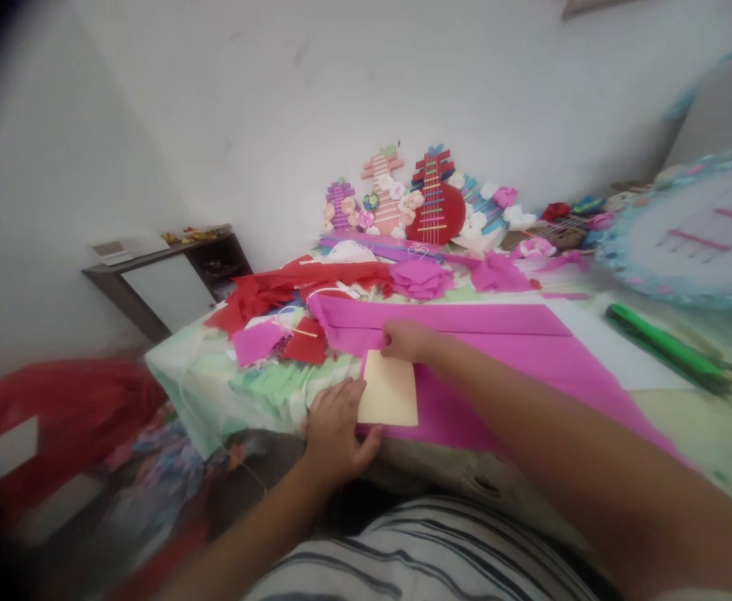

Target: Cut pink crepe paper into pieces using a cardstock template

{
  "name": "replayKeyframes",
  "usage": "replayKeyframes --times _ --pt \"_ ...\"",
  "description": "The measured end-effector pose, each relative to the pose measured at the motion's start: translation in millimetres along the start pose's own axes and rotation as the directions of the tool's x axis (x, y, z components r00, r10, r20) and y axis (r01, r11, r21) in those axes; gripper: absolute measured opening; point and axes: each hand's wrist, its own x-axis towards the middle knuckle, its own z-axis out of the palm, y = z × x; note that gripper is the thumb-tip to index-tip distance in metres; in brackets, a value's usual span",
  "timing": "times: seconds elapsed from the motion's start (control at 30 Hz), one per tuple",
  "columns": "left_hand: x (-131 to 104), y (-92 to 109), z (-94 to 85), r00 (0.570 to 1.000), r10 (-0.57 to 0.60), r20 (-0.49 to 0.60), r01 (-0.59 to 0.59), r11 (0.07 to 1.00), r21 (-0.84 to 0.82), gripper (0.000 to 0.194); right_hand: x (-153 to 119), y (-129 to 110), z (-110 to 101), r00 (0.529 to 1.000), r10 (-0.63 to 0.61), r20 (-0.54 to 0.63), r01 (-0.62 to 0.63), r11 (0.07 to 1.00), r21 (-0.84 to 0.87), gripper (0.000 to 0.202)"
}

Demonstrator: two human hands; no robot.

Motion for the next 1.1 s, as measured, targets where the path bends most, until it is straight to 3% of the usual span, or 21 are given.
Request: replayKeyframes --times 0.8,1.1 --pt "-1.8 -1.7 1.2 1.000 -0.016 0.021 0.016 1.000 -0.010 0.052 6.1 -1.5 -4.9 0.995 0.091 -0.036 -0.087 0.991 0.098 0.020" --pt "-1.7 -1.1 1.2 1.000 -0.007 0.019 0.007 1.000 -0.013 0.049 7.2 -2.7 -5.6 0.998 0.062 -0.017 -0.060 0.995 0.078 0.022"
